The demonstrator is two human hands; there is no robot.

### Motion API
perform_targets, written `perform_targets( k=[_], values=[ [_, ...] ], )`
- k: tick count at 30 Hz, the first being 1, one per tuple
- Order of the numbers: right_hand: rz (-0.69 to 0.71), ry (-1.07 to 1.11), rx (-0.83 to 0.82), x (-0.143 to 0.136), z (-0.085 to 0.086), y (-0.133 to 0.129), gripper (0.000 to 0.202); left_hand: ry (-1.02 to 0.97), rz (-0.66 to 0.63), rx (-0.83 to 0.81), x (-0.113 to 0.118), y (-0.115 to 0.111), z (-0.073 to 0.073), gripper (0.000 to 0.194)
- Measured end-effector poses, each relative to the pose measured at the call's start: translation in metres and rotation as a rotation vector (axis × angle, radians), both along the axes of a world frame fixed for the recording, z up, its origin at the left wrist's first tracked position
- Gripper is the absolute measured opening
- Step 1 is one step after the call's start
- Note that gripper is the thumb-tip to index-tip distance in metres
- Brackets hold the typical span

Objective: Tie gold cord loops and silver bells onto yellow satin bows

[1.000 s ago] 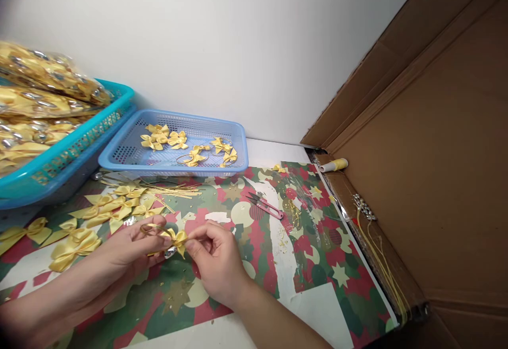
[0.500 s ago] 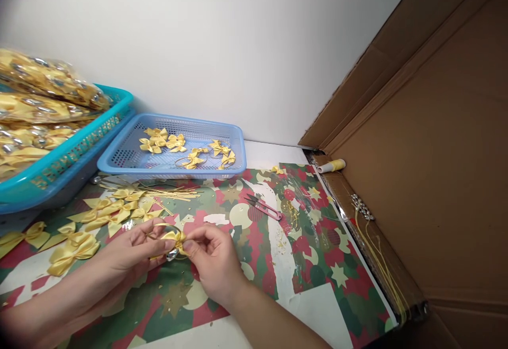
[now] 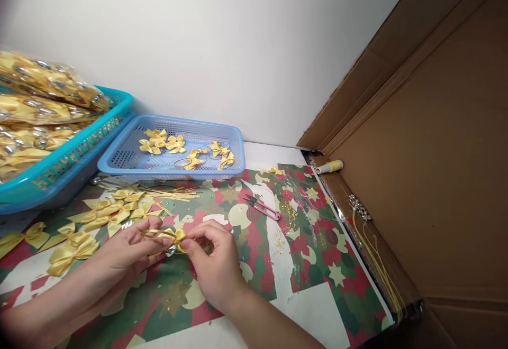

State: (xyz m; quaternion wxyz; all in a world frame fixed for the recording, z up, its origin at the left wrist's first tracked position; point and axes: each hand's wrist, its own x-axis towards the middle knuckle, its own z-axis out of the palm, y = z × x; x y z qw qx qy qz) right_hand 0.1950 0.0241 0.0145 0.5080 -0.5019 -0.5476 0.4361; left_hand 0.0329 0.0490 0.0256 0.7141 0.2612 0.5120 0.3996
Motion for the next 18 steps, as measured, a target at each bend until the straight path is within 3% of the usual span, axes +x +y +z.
perform_targets(
  k=[4, 7, 11, 18],
  values=[
    [-0.220, -0.330, 0.470, 0.003, 0.011, -0.011, 0.013, 0.103, 0.029, 0.133, 0.001, -0.001, 0.002, 0.047],
    [-0.244, -0.569, 0.731, 0.001, 0.014, -0.018, 0.018, 0.217, 0.026, 0.303, 0.001, -0.005, 0.012, 0.044],
    [-0.298, -0.669, 0.696, -0.004, 0.012, -0.018, 0.017, 0.338, 0.017, 0.476, 0.000, -0.012, 0.020, 0.035],
    [-0.308, -0.605, 0.706, -0.006, 0.007, -0.011, 0.020, 0.399, -0.003, 0.618, 0.001, -0.011, 0.015, 0.028]
  ],
)
